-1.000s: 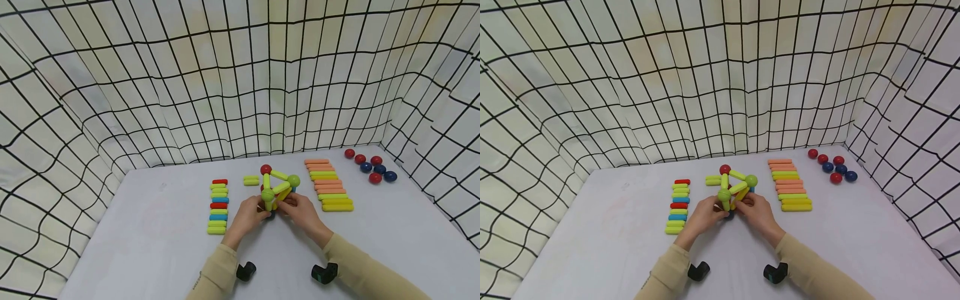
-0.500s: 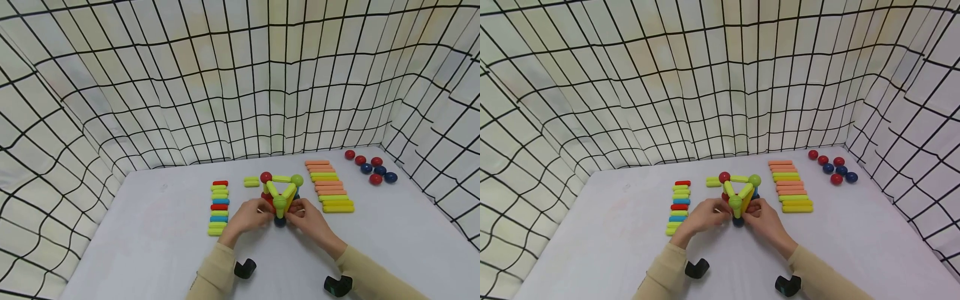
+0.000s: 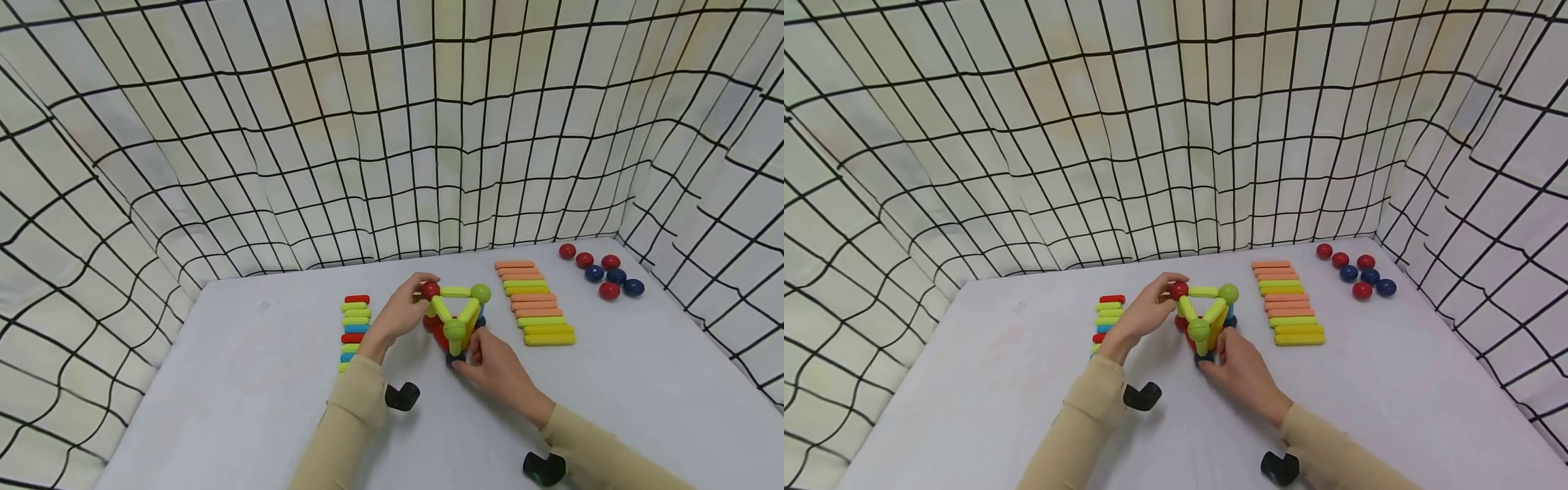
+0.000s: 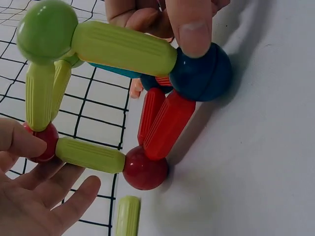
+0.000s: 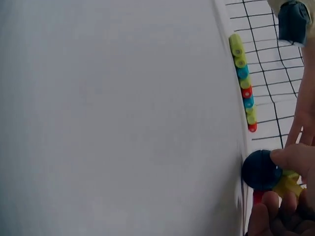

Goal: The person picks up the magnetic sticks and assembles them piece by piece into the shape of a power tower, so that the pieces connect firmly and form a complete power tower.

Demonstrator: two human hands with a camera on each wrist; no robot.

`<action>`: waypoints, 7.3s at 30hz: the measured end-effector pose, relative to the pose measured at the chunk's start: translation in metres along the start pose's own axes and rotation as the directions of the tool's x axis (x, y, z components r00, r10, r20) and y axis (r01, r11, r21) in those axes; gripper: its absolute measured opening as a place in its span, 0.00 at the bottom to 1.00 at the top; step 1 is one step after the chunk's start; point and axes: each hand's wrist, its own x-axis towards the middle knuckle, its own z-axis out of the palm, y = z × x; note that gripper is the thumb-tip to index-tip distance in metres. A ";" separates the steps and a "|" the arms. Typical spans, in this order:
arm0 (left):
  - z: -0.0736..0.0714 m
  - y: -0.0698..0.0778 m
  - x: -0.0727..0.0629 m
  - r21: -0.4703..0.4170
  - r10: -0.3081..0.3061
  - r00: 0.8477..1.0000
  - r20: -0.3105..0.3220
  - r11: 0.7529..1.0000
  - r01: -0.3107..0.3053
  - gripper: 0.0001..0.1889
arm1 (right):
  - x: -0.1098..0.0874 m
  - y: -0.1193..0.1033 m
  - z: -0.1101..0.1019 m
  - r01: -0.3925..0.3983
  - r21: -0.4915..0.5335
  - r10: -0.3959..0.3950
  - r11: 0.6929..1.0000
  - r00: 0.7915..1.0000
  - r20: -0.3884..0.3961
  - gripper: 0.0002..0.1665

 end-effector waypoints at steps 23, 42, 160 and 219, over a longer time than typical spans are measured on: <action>0.013 0.004 -0.042 0.061 0.104 0.995 0.002 0.993 -0.104 0.18 | 0.011 0.048 -0.073 0.056 -0.101 -0.050 0.993 0.997 0.064 0.12; 0.023 -0.005 -0.042 -0.114 0.083 0.992 -0.097 0.989 -0.094 0.17 | -0.011 0.101 -0.124 0.184 -0.395 -0.128 0.900 0.978 0.164 0.16; 0.007 -0.003 -0.040 -0.022 0.079 0.996 -0.042 0.997 -0.080 0.16 | 0.032 0.044 -0.053 -0.065 0.088 0.062 0.994 0.998 0.033 0.14; 0.031 -0.023 -0.037 0.097 -0.087 0.996 0.026 0.992 0.084 0.18 | 0.053 0.013 -0.019 -0.248 0.484 0.241 0.839 0.967 0.077 0.25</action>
